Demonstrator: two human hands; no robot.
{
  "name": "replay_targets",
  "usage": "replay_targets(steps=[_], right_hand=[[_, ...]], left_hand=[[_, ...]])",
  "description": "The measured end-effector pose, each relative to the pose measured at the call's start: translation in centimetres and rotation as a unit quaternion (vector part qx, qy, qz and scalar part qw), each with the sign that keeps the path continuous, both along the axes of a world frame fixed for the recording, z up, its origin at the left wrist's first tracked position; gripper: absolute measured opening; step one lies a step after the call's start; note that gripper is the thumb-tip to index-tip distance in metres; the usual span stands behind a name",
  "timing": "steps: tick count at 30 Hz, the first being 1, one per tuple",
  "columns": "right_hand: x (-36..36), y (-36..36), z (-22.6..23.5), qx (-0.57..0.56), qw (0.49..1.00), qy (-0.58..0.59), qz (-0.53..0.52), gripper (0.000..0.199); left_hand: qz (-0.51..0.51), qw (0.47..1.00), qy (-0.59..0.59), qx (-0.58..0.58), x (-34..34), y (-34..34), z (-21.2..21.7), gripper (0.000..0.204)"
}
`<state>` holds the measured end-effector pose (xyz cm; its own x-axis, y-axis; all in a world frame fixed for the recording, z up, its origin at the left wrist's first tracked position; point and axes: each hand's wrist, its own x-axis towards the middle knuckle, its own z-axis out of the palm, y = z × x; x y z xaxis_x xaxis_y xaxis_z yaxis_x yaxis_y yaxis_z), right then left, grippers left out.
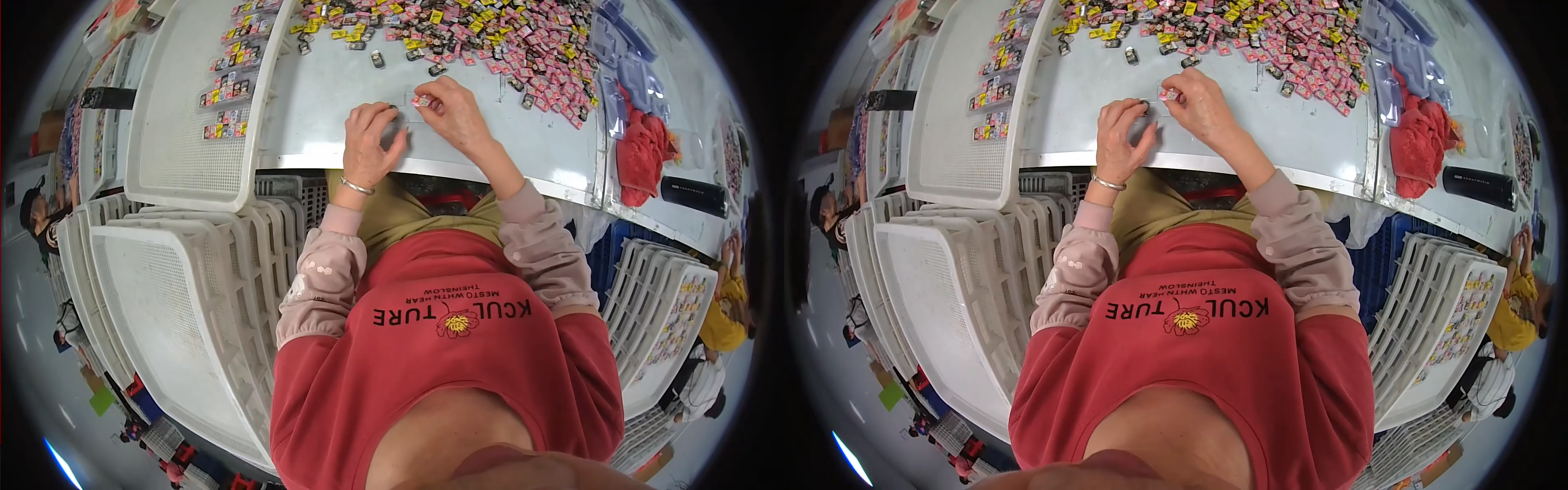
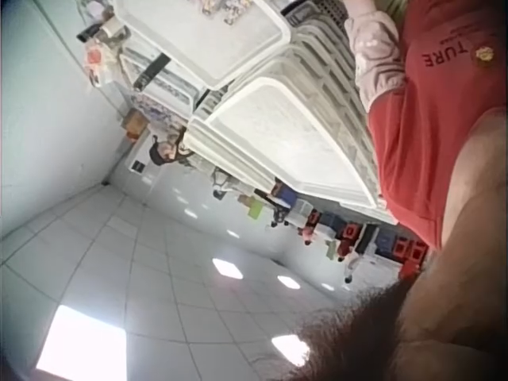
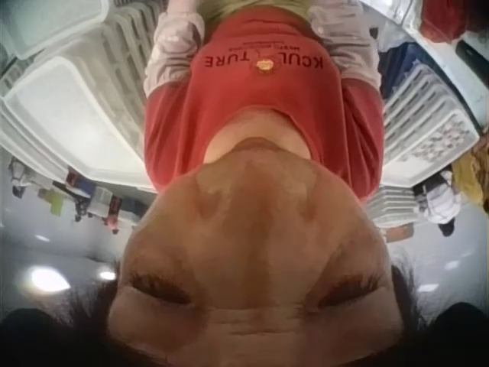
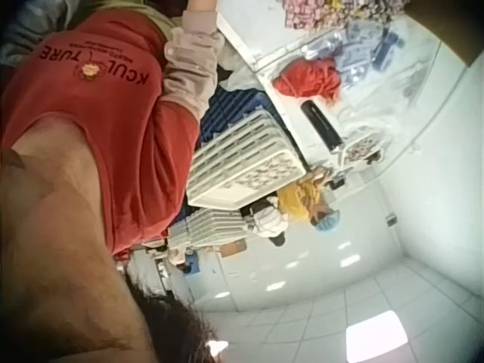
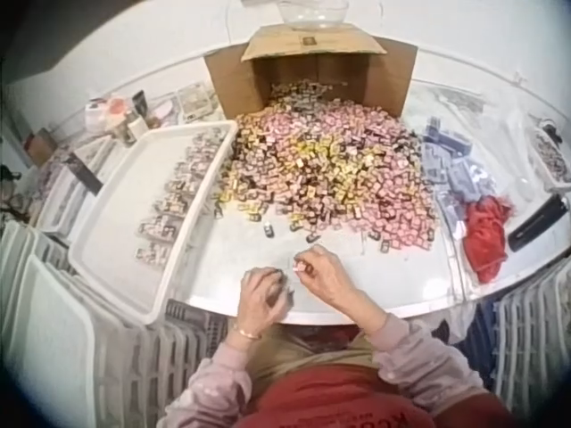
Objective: Picking small toy components from a pile and inserting them into plastic packaging strips.
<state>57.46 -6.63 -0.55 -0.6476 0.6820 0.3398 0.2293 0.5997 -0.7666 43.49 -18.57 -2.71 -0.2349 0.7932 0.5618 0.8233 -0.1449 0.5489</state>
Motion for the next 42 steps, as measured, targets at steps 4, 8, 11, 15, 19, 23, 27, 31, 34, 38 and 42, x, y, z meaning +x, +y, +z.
replay_targets(steps=[4,8,11,15,19,23,27,31,34,38,42], right_hand=[[-0.5,-1.1,-0.2,-0.044,0.999,-0.005,-0.008,0.02],[-0.3,-0.9,-0.6,-0.048,0.999,-0.006,0.002,0.018],[-0.4,-0.5,-0.8,-0.068,0.998,-0.008,0.004,0.018],[-0.4,0.0,-0.7,-0.086,0.996,-0.011,0.018,0.017],[-0.5,1.6,-0.6,-0.126,0.988,-0.019,0.085,0.017],[-1.1,1.9,0.3,-0.057,0.992,-0.057,0.1,0.017],[-1.0,0.7,-0.7,-0.08,0.997,-0.006,0.01,0.015],[-1.7,-0.8,-1.0,0.039,0.998,-0.053,0.011,0.012],[-1.9,-1.7,-0.7,0.05,0.998,-0.038,-0.005,0.01],[-2.0,-1.4,-0.4,0.035,0.999,-0.016,-0.03,0.007],[-2.0,-2.0,-1.0,0.084,0.995,-0.045,-0.036,0.006]], left_hand=[[-0.022,1.0,0.004,-0.019,-0.2,-0.3,-0.4,0.03],[-0.021,1.0,-0.003,-0.018,-0.3,-0.3,-0.5,0.028],[-0.023,1.0,-0.004,-0.013,-0.3,-0.3,-0.6,0.028],[-0.02,1.0,-0.007,-0.021,-0.3,-0.1,-0.4,0.027],[-0.018,1.0,0.003,-0.003,-0.5,-0.1,-0.2,0.026],[-0.002,1.0,0.005,0.006,-0.4,-0.5,-0.2,0.023],[-0.026,1.0,-0.001,0.002,0.1,-0.4,0.4,0.023],[0.001,0.999,0.038,-0.009,0.1,-1.0,0.9,0.025],[0.002,0.999,0.039,-0.009,0.1,-1.0,0.6,0.025],[-0.001,0.999,0.036,-0.016,-0.1,-0.8,0.7,0.024],[-0.002,0.999,0.035,-0.015,0.2,-0.7,0.7,0.025]])
